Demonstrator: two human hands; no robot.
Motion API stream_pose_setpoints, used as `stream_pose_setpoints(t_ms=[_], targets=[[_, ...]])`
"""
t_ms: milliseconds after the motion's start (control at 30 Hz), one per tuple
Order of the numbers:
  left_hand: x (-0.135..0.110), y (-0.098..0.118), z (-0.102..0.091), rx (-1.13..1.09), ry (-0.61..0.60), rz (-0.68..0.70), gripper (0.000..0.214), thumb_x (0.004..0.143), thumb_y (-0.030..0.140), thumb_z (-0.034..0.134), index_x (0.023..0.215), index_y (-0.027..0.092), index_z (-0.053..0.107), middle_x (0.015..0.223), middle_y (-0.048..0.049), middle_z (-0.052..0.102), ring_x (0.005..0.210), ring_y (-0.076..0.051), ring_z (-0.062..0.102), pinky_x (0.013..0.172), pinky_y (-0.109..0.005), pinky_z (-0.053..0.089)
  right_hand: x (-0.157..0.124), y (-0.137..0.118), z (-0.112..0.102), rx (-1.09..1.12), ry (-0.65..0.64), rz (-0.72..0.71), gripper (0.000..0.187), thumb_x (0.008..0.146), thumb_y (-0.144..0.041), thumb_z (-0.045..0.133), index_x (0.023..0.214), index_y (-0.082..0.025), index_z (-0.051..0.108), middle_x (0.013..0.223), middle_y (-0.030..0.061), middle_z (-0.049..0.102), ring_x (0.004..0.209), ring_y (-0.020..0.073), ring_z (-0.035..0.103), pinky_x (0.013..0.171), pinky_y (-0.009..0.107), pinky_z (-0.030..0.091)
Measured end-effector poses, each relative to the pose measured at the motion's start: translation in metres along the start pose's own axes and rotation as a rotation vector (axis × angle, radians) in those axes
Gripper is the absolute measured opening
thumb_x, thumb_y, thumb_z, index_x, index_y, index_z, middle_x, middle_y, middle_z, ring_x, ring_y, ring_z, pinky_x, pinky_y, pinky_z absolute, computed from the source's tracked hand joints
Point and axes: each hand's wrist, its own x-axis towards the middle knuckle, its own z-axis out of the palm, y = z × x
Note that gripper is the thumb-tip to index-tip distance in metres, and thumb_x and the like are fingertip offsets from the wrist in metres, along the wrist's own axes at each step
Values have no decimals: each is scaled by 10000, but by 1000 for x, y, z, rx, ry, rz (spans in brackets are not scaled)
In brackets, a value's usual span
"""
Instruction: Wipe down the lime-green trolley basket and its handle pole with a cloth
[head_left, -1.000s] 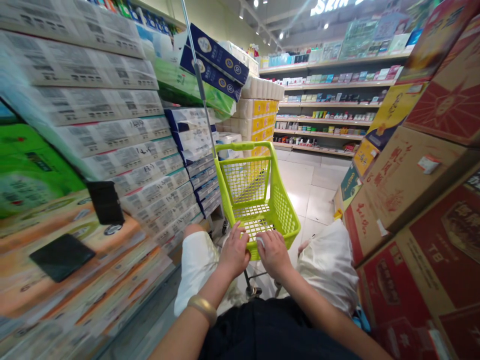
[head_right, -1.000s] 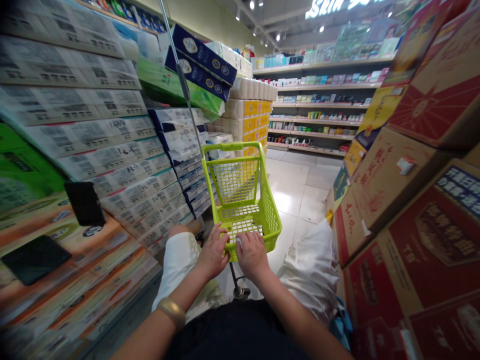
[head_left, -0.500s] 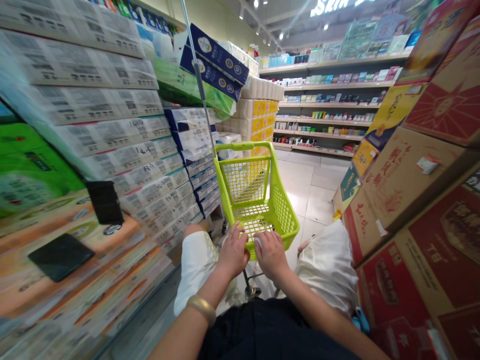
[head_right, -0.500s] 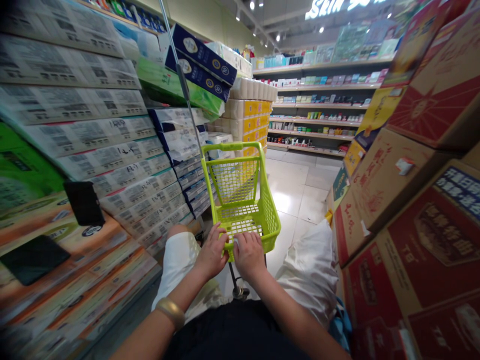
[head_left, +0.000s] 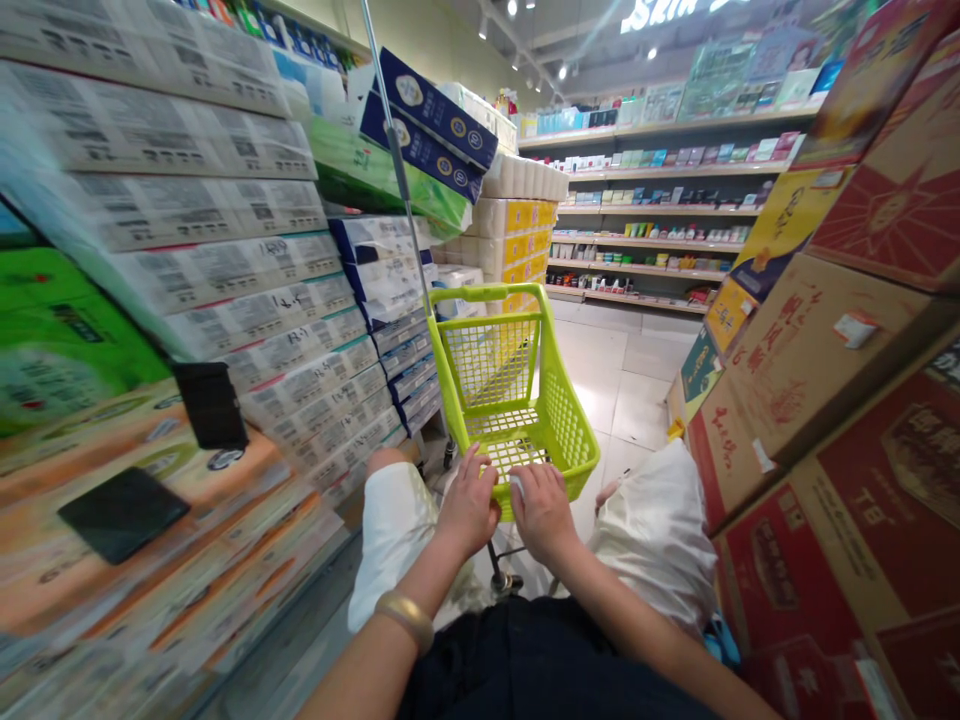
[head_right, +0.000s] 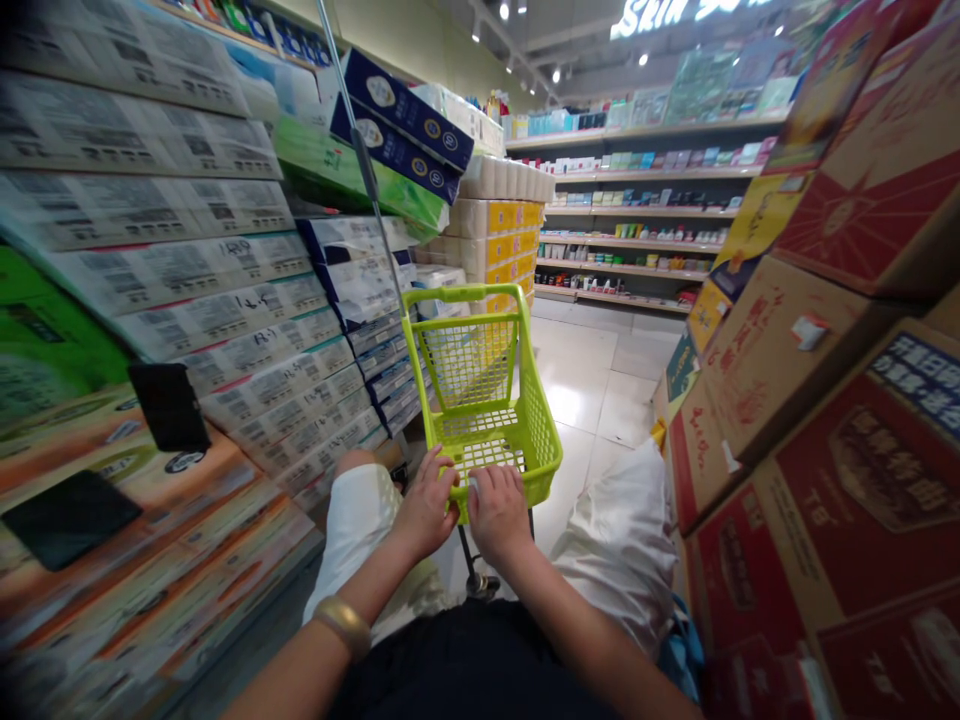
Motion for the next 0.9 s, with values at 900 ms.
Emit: stream_pose_setpoints(t_ms=[900], targets=[[21, -10, -9, 47, -129, -60, 318, 699, 50, 541, 980, 198, 525, 1314, -132, 470, 1460, -296, 204, 1117, -482, 395, 12, 30, -5, -84, -28, 89, 173, 934, -207, 442, 966, -199, 611, 885, 51, 654, 865, 211, 549, 882, 341, 324]])
